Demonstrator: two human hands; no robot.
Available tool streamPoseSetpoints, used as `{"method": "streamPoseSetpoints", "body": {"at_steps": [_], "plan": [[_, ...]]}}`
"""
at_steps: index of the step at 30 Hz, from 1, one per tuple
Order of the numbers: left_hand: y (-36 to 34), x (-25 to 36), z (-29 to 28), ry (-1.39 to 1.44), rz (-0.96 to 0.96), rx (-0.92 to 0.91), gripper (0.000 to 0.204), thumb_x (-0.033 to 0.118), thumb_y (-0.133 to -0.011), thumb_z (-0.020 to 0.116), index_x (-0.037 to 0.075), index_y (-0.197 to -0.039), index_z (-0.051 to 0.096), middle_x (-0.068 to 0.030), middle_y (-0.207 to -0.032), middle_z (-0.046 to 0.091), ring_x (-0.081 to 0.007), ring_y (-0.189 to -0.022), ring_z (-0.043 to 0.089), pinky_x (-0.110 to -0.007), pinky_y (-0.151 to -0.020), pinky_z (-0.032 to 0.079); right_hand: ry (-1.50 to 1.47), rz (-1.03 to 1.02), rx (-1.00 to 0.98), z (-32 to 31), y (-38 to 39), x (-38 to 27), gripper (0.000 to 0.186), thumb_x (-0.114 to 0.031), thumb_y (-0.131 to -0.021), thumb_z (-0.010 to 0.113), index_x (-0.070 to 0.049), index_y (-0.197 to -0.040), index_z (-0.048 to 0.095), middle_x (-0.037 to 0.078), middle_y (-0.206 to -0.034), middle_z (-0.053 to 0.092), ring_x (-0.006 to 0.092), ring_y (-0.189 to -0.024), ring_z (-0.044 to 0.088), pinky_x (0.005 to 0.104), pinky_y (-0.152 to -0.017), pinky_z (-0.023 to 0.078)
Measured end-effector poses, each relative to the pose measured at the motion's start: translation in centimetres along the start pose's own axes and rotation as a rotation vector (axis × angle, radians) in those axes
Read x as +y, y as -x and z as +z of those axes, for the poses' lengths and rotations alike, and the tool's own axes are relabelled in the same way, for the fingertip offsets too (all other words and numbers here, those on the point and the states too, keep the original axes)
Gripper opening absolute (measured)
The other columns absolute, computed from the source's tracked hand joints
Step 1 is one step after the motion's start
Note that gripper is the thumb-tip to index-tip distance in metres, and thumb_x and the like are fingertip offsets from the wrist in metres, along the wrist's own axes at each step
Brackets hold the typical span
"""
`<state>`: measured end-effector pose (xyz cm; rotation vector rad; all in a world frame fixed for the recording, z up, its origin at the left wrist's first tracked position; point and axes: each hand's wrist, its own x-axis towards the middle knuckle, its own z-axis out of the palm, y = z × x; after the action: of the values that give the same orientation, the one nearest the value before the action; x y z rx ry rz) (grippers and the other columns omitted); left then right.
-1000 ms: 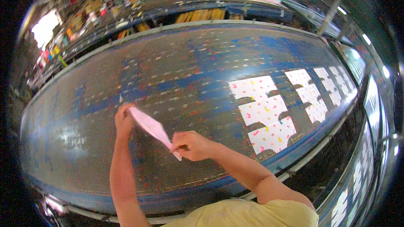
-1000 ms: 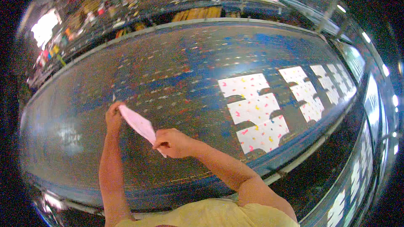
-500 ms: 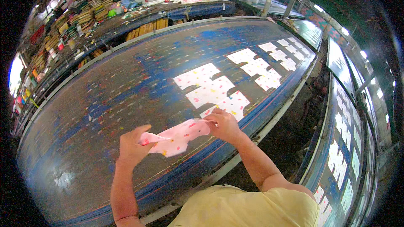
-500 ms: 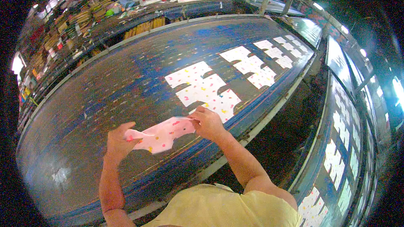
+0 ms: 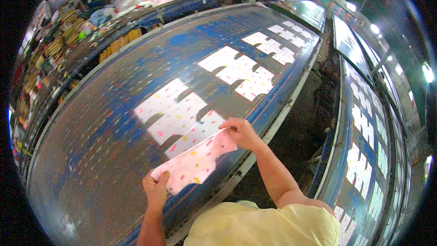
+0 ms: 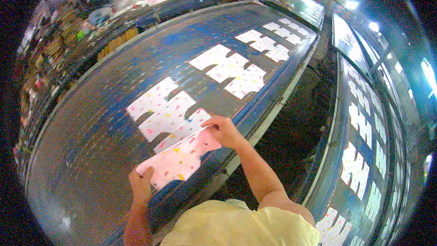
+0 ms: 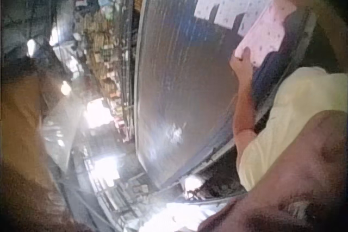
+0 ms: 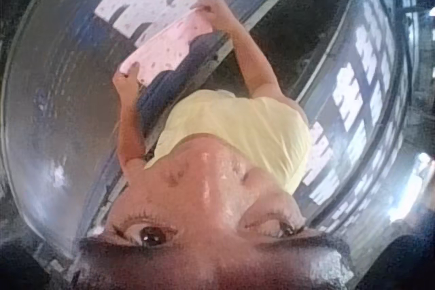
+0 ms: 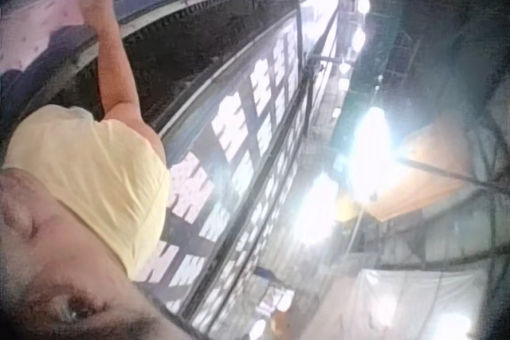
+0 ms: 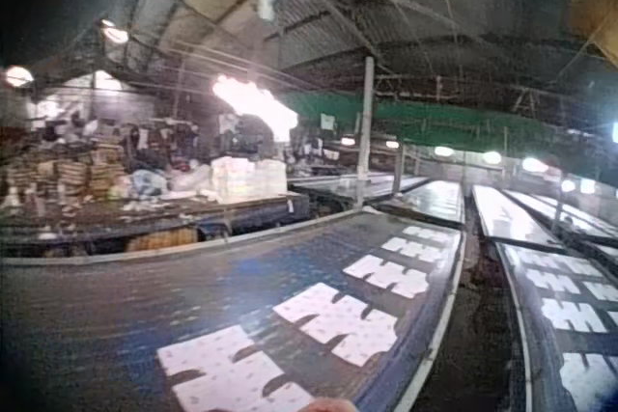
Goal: The person repeatedly picks up pink patterned diapers from a blue worktable, folds each one in half, and places it back on the table. The person handles the diapers one at a time throughout the clip.
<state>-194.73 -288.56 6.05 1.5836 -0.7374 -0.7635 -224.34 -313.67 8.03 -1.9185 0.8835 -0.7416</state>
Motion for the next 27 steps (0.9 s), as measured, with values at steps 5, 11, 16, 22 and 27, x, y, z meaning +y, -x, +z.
{"method": "streamPoseSetpoints", "body": {"at_steps": [5,11,16,22,27], "plan": [[-1.8,-4.3,7.0,-0.356,-0.104,-0.045,0.018,0.014,-0.095,0.078,-0.002,-0.103,0.078,-0.0108,-0.091,0.079,-0.0152,-0.076,0.07,-0.035,-0.071,0.055,0.188,-0.074,-0.181,-4.6,-5.1,7.1,0.021,0.0,-0.091,0.07,0.0,-0.11,0.08,0.014,-0.097,0.077,0.0231,-0.093,0.074,0.0345,-0.083,0.057],[-5.6,-6.9,8.4,-0.53,0.25,0.114,0.014,0.014,-0.088,0.081,0.003,-0.093,0.075,-0.0145,-0.079,0.066,-0.0281,-0.071,0.065,-0.041,-0.068,0.051,0.215,-0.066,-0.244,-3.4,-10.8,11.9,0.018,-0.006,-0.09,0.075,-0.002,-0.106,0.082,0.016,-0.091,0.074,0.0308,-0.082,0.073,0.0391,-0.073,0.054],[-8.4,-6.5,7.8,-0.544,0.079,0.22,0.015,0.012,-0.087,0.084,0.002,-0.093,0.074,-0.0111,-0.083,0.068,-0.0226,-0.073,0.065,-0.037,-0.068,0.051,0.299,-0.114,-0.251,-0.1,-15.0,13.3,0.013,-0.01,-0.09,0.079,-0.003,-0.1,0.082,0.017,-0.089,0.073,0.0358,-0.081,0.072,0.0444,-0.073,0.056],[-9.3,-7.2,6.2,-0.566,0.057,0.199,0.019,0.015,-0.088,0.086,0.002,-0.098,0.076,-0.0095,-0.087,0.071,-0.0201,-0.076,0.067,-0.034,-0.071,0.054,0.436,-0.075,-0.301,1.2,-17.1,12.6,0.015,-0.016,-0.09,0.08,-0.006,-0.102,0.08,0.016,-0.097,0.076,0.0378,-0.091,0.075,0.0485,-0.08,0.059],[-9.2,-8.7,6.4,-0.451,0.156,0.299,0.033,0.011,-0.085,0.087,0.005,-0.116,0.08,-0.0089,-0.088,0.072,-0.0146,-0.078,0.066,-0.031,-0.07,0.054,0.593,-0.11,-0.398,1.0,-17.6,12.2,0.019,-0.025,-0.092,0.079,-0.007,-0.098,0.079,0.016,-0.103,0.078,0.0391,-0.099,0.075,0.0515,-0.086,0.06]]}}
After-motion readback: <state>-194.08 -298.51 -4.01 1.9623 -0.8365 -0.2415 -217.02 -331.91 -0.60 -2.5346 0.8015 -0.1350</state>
